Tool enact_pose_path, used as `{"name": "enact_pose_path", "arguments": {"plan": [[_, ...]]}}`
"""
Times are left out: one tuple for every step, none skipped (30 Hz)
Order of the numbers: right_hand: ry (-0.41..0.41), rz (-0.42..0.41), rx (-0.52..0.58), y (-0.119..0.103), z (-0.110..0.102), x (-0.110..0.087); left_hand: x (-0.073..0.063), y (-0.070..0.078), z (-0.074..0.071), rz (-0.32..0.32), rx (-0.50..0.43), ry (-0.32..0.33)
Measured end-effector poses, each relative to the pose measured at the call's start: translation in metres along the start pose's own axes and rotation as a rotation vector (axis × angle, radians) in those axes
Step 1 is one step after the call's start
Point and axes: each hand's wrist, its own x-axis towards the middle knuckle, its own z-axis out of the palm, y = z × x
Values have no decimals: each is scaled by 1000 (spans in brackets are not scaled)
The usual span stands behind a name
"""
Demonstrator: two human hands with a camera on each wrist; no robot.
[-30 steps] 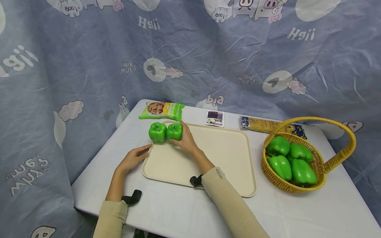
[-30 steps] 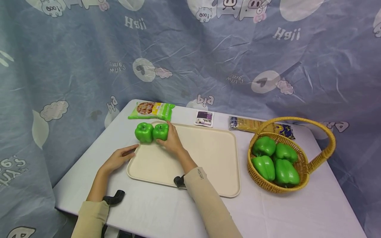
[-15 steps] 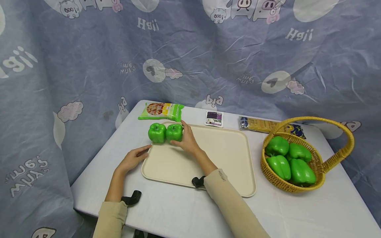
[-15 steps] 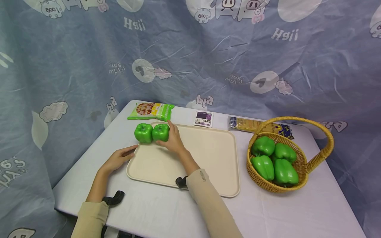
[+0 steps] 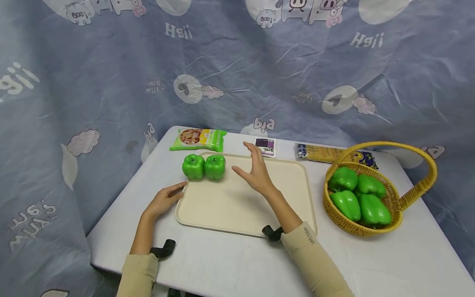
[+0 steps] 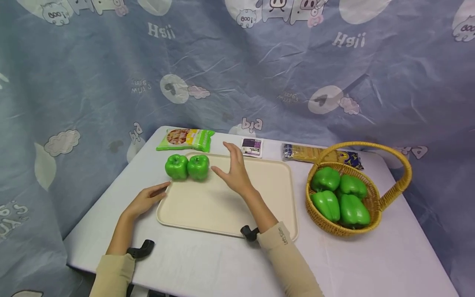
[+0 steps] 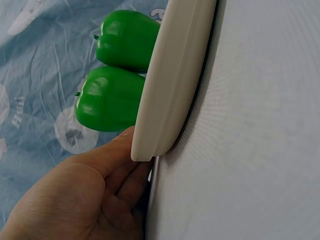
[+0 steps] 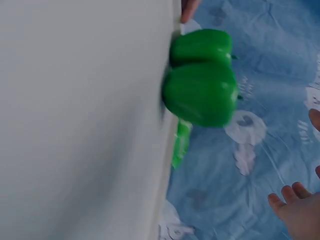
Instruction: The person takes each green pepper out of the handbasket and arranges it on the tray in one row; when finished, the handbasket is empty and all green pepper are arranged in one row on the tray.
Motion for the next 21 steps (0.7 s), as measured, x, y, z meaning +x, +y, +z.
{"name": "enact_pose_path", "arguments": {"plan": [[15,-18,0,-2,-11,-3,0,0,0,-6,-1,4],[29,-33,-4,-3,-23,-7,-1,0,1,-10,1,3],[42,-44,-9,-5,-34,-12,-1,1,1,-16,-4,4],[54,-54,-20,-5,-46,-17,-1,1,1,-14,-2,2],[66,-62,-36,-6,-57,-22,-1,1,2,-18,-5,4],[76,-67,-48,-6,-69,-28,-1,2,2,-17,-4,0],[83,-67,-71,-7,-80,-34,-1,1,2,-16,1,-1],[95,-66,-94,-8,-91,-40,-2,1,2,-17,10,-2],[107,-66,-117,-8,-101,-46,-2,1,2,-18,17,0],[119,-62,-140,-9,-111,-51,-2,1,2,-17,28,1],[134,-57,-158,-9,-121,-56,-3,1,2,-22,35,6],[146,-48,-177,-8,-131,-62,-3,1,1,-21,42,7],[161,-42,-195,-7,-140,-67,-3,0,1,-20,45,10],[177,-32,-210,-5,-149,-73,-3,1,1,-20,44,9],[191,-15,-225,-3,-157,-78,-2,1,0,-17,40,8],[206,3,-236,0,-166,-84,-2,1,0,-15,36,5],[216,23,-249,4,-173,-90,-2,1,0,-16,29,2],[225,53,-258,8,-180,-96,-1,1,1,-15,23,-1],[235,86,-267,12,-187,-102,-1,1,1,-12,17,-4],[242,123,-275,17,-193,-108,-1,1,1,-6,9,-8],[246,159,-280,21,-198,-115,-1,5,2,-5,0,-14]]}}
